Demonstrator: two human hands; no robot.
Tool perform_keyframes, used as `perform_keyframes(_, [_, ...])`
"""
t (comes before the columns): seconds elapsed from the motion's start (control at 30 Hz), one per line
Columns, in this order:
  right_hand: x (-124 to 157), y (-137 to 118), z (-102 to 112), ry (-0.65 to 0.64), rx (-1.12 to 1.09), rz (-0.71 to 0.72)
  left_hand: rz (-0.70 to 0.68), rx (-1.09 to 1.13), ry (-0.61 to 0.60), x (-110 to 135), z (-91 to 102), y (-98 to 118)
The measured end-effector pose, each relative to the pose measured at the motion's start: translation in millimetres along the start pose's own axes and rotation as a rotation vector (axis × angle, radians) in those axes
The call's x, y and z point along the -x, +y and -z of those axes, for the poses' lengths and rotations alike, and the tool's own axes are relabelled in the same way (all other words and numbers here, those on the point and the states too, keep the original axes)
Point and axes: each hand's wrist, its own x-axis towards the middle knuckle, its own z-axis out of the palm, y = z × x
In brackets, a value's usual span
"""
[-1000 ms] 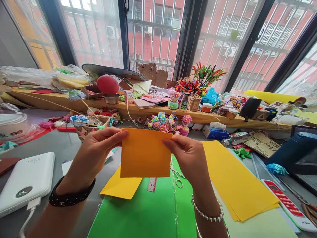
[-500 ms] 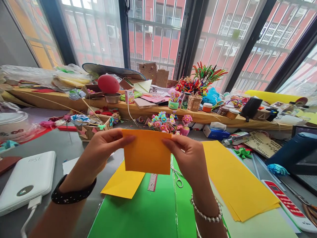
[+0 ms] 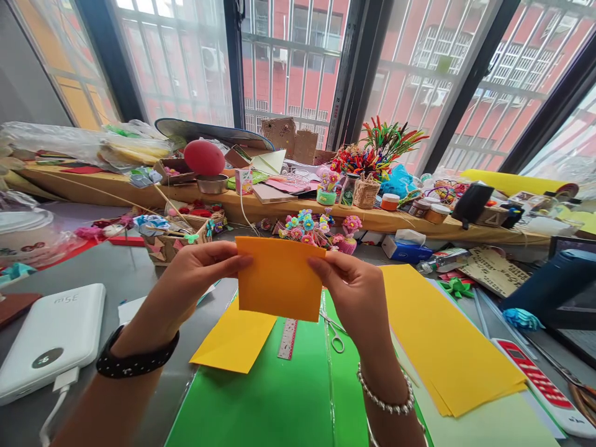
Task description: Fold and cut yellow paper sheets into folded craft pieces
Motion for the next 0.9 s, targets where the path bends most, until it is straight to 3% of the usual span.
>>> perform_keyframes(0.17, [-0.4,-0.8,0.1,-0.055,-0.035,-0.006,-0.014,-0.026,0.038,0.8,0.4,1.7])
perform_keyframes(0.37, [-0.2,-1.5,1.1,0.037,-0.045,0.016,-0.004,0.011,-0.012,0.3,-2.8,0.6])
perform_keyframes(0.53, [-0.5,-0.7,0.9,0.028,-0.093,0.009,-0.021,-0.007,0.018,1.0,-1.6,0.8])
perform_keyframes(0.7, [-1.8,-0.1,1.2,0.073,-0.098,-0.004,0.044,0.008,-0.072,1.0,0.4,1.0])
perform_keyframes(0.9, [-2.0,-1.5,1.1,0.041,-0.131,-0.021,0.039,-0.027,-0.038,1.3,0.0,2.2])
